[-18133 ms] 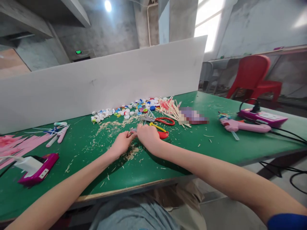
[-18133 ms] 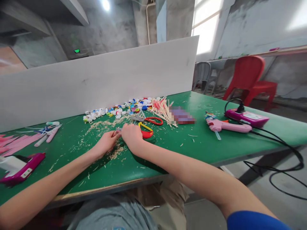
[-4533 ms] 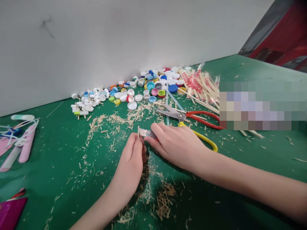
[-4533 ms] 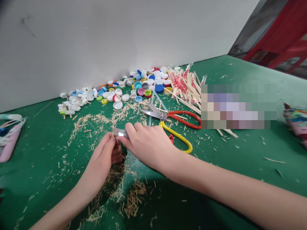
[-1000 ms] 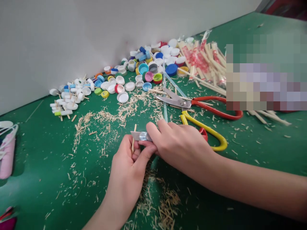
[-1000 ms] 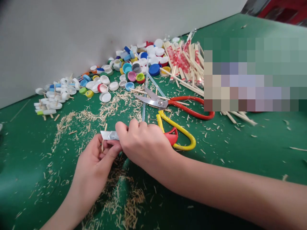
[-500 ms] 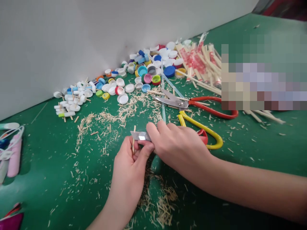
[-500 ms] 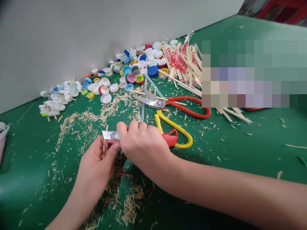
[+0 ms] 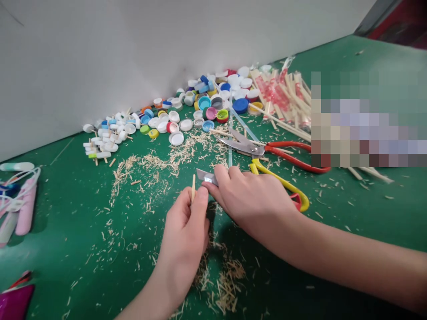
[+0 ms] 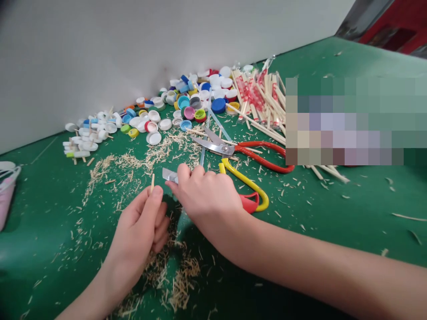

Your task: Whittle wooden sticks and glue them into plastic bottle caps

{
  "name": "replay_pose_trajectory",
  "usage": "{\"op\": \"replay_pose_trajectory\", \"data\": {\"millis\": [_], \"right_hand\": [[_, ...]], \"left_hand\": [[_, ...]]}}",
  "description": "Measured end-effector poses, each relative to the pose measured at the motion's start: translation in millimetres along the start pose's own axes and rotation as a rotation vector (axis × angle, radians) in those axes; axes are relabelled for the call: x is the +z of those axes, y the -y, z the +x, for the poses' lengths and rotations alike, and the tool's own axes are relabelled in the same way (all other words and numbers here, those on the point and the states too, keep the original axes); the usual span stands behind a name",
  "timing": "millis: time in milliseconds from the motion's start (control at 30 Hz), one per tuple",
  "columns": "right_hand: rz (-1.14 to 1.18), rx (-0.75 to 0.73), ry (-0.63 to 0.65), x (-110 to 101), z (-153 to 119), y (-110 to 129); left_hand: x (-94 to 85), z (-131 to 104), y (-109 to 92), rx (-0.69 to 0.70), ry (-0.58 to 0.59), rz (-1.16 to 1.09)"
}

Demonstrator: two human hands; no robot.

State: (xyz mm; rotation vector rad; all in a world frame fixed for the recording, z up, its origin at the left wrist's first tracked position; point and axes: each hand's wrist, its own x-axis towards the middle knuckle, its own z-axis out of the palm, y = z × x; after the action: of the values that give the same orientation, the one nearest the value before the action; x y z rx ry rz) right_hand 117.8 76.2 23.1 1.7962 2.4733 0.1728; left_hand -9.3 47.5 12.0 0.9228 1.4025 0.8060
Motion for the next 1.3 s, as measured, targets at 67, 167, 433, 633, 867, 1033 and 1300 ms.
{"op": "replay_pose_trajectory", "data": {"millis": [67,167,433,633,867,1033,1300], "right_hand": [[0.004,-0.020,-0.052,-4.7,-0.8,-3.8],[-0.011,-0.114,-0.239,-7.2,-5.8,-7.7],[0.044,-0.229,-0.305,0.3,-8.0,-9.6],[0.097,-0.261,-0.262,-1.2,-7.1,-14.3],[-0.015,-0.138,-0.387,-4.0,-13.1,-7.7],[-0.086,-0.086,-0.390,0.5,-17.5,-1.4],[-0.137,-0.008,-0.314,10.4,-7.2,-4.7]], "left_hand": [[-0.5,0.3,-3.3,-0.052,0.026,-0.105],[-1.6,1.8,-6.4,-0.126,0.061,-0.213],[-3.7,4.7,-4.4,-0.112,0.113,-0.196],[-8.7,5.5,-4.5,-0.085,0.185,-0.120],[-9.9,5.3,-7.9,0.031,0.148,0.021],[-6.6,2.6,-9.8,0.042,0.093,0.100],[-4.0,0.3,-0.9,-0.048,0.088,0.163]]}}
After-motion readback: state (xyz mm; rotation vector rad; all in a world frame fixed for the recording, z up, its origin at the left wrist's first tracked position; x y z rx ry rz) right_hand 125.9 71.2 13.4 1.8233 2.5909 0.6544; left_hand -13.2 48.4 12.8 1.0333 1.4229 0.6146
